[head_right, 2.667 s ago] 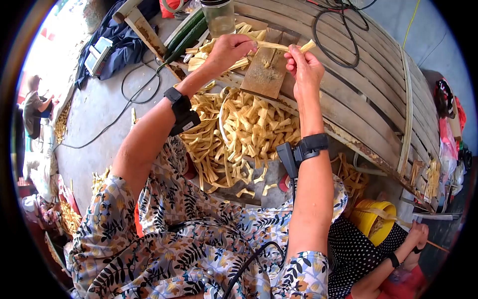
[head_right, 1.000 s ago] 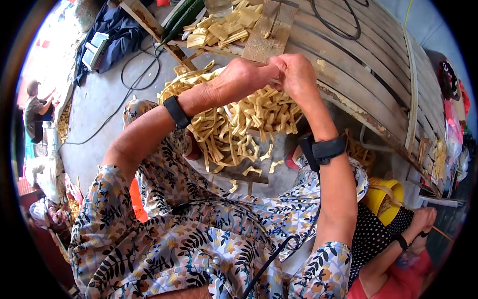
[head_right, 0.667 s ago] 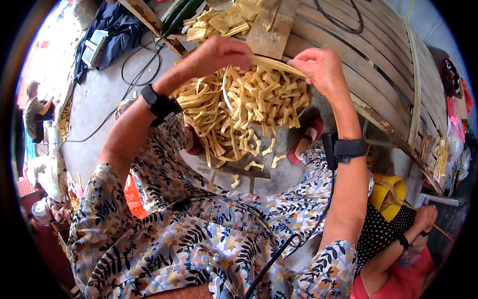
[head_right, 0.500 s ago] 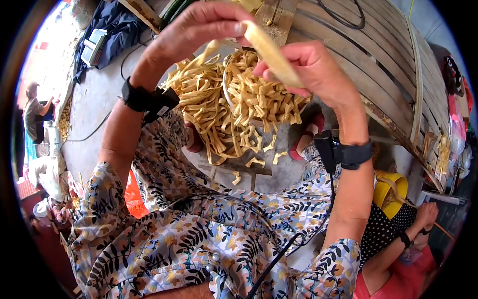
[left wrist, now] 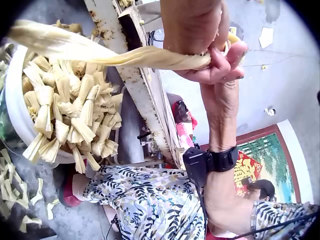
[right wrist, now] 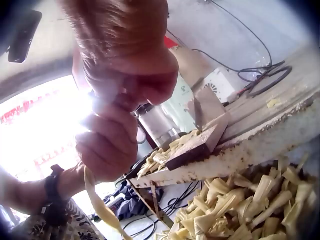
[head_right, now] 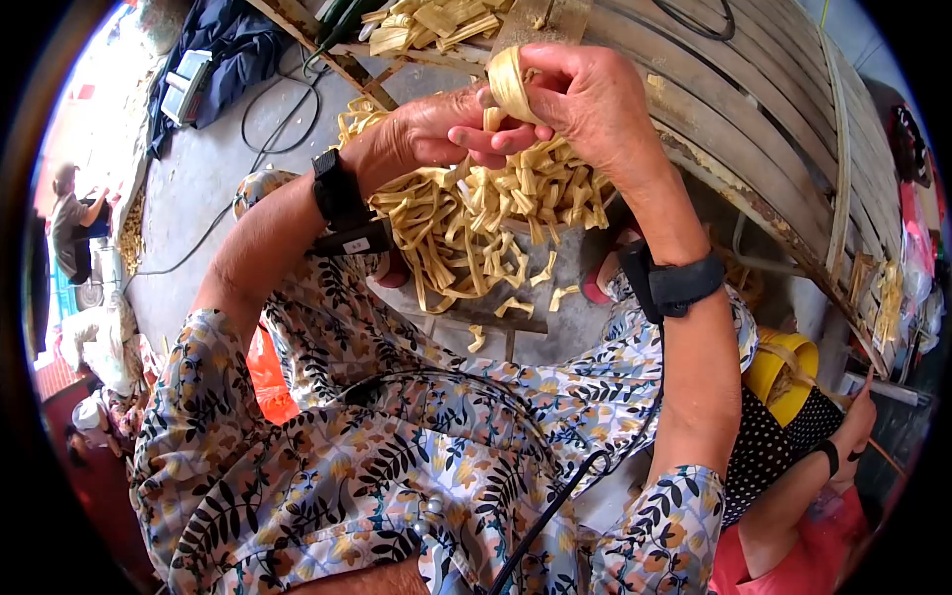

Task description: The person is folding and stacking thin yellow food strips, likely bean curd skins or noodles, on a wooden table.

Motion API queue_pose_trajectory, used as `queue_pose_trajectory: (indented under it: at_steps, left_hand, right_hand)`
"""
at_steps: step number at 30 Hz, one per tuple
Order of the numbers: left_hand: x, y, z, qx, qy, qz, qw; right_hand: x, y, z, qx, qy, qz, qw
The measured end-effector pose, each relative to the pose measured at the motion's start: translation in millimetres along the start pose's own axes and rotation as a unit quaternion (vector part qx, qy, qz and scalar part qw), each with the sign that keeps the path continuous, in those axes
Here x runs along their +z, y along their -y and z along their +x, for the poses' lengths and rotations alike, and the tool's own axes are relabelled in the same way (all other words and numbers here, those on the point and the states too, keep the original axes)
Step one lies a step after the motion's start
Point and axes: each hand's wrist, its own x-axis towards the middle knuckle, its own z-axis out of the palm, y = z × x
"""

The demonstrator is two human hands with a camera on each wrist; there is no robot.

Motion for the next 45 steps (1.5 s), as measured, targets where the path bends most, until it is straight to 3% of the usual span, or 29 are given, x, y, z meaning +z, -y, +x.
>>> queue_pose_trajectory:
  at_steps: [2, 4, 5, 7, 9, 10, 12, 15, 18, 21, 22, 25, 26, 29, 33, 39, 43, 45]
  left_hand:
    - [-11, 3, 0, 0.013, -0.001, 0.002, 1.000]
    - [-10, 7, 4, 0.049, -0.131, 0.003, 0.990]
    - [-9, 7, 7, 0.067, -0.195, 0.006, 0.978]
    - [-3, -1, 13, 0.132, -0.330, 0.121, 0.927]
    - [7, -4, 13, 0.189, -0.416, 0.277, 0.845]
    - [10, -7, 11, 0.194, -0.428, 0.354, 0.809]
    - [8, -9, 9, 0.211, -0.405, 0.413, 0.788]
    - [6, -9, 3, 0.195, -0.366, 0.469, 0.780]
    - [13, -10, 2, 0.159, -0.346, 0.531, 0.757]
    - [7, -3, 6, 0.150, -0.364, 0.548, 0.739]
    - [6, -4, 7, 0.149, -0.379, 0.506, 0.760]
    - [2, -8, 11, 0.142, -0.422, 0.374, 0.814]
    - [-4, -6, 12, 0.166, -0.389, 0.303, 0.854]
    - [14, -11, 12, 0.165, -0.387, 0.168, 0.892]
    - [5, -10, 5, 0.143, -0.324, 0.287, 0.890]
    - [6, -11, -6, 0.086, -0.317, 0.294, 0.898]
    - [1, -10, -3, 0.083, -0.298, 0.294, 0.904]
    - [0, -12, -3, 0.066, -0.287, 0.265, 0.918]
  right_hand:
    - [3, -10, 0, -0.038, -0.007, -0.031, 0.999]
    - [7, -21, 3, -0.089, -0.055, -0.060, 0.993]
    - [6, -21, 2, -0.101, -0.109, -0.175, 0.973]
    - [3, -15, 2, -0.128, -0.213, -0.395, 0.884]
    - [5, -23, 5, -0.063, -0.200, -0.294, 0.932]
    - [5, -29, 7, -0.020, -0.172, -0.215, 0.961]
    - [5, -29, 12, 0.073, -0.122, -0.004, 0.990]
    - [1, -26, 13, 0.144, -0.080, 0.009, 0.986]
    - [8, -34, 14, 0.151, -0.100, -0.011, 0.983]
    - [23, -38, 13, 0.037, -0.187, -0.034, 0.981]
    - [23, -26, 9, 0.048, -0.195, -0.070, 0.977]
    - [15, -21, 7, 0.028, -0.223, 0.048, 0.973]
    - [10, -21, 11, 0.034, -0.247, 0.112, 0.962]
    - [-10, -21, 14, 0.049, -0.324, 0.212, 0.921]
    - [-24, -30, 11, 0.105, -0.326, 0.226, 0.912]
    - [-11, -21, 7, 0.186, -0.244, 0.160, 0.938]
    - [1, -22, 7, 0.119, -0.120, 0.179, 0.969]
    - [2, -30, 9, 0.104, -0.133, 0.213, 0.962]
